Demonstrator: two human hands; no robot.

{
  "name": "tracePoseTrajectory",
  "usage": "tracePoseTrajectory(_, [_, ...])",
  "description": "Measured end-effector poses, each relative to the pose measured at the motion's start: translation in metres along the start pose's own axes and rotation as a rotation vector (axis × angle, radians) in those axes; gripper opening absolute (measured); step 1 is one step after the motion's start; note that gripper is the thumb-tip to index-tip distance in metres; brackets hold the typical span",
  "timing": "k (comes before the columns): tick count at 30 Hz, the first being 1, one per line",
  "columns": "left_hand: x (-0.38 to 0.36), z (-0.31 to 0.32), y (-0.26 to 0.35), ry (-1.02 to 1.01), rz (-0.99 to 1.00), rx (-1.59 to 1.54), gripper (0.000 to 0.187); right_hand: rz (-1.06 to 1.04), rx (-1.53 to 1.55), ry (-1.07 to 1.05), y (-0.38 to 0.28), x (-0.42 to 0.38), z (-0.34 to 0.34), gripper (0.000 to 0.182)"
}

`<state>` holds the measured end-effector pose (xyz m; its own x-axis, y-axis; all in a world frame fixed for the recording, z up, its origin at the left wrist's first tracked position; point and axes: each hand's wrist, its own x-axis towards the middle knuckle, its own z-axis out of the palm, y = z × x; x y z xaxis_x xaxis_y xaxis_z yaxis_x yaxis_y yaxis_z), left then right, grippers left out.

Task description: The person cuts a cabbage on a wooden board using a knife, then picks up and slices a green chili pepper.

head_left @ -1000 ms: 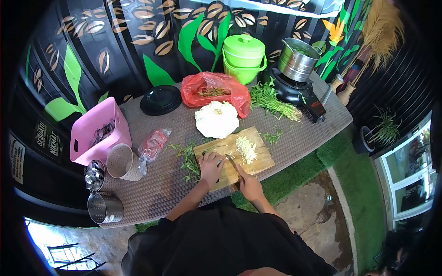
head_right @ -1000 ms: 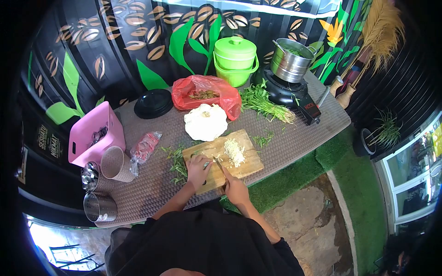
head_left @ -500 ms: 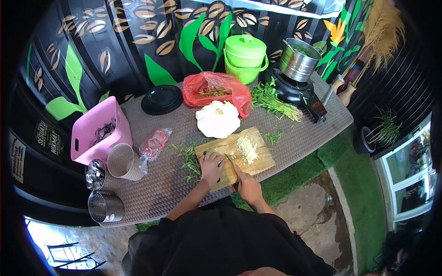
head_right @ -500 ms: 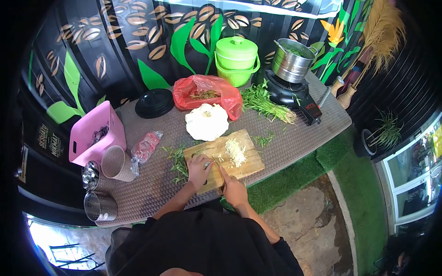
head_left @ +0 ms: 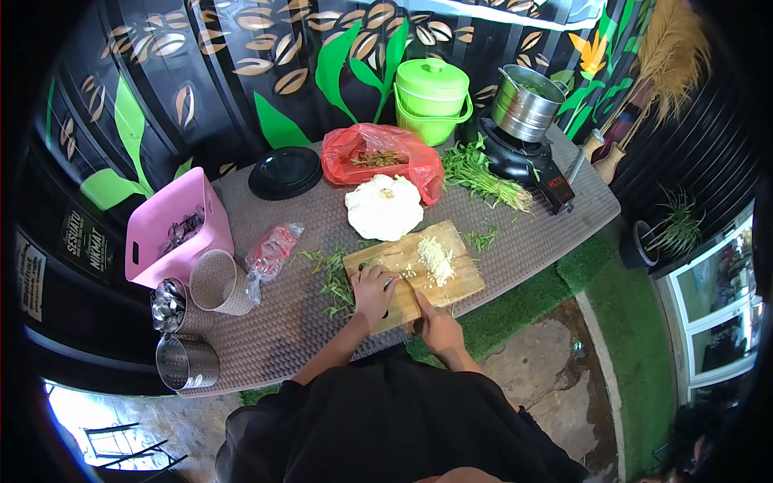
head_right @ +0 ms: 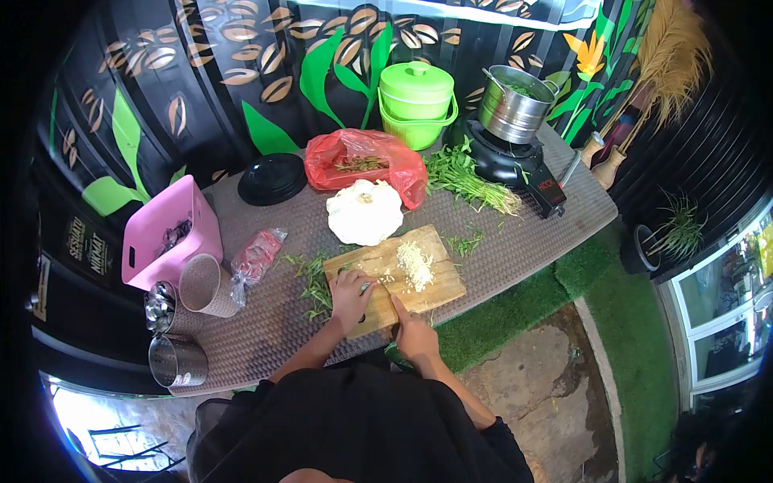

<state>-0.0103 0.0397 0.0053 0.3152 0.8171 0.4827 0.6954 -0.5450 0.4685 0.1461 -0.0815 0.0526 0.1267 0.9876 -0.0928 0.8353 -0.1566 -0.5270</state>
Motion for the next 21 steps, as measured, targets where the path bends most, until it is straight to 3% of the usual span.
tracePoseTrajectory(21, [-0.001, -0.003, 0.002, 0.009, -0.009, 0.024, 0.008, -0.024, 0.004, 0.037, -0.011, 0.005, -0.003, 0.059])
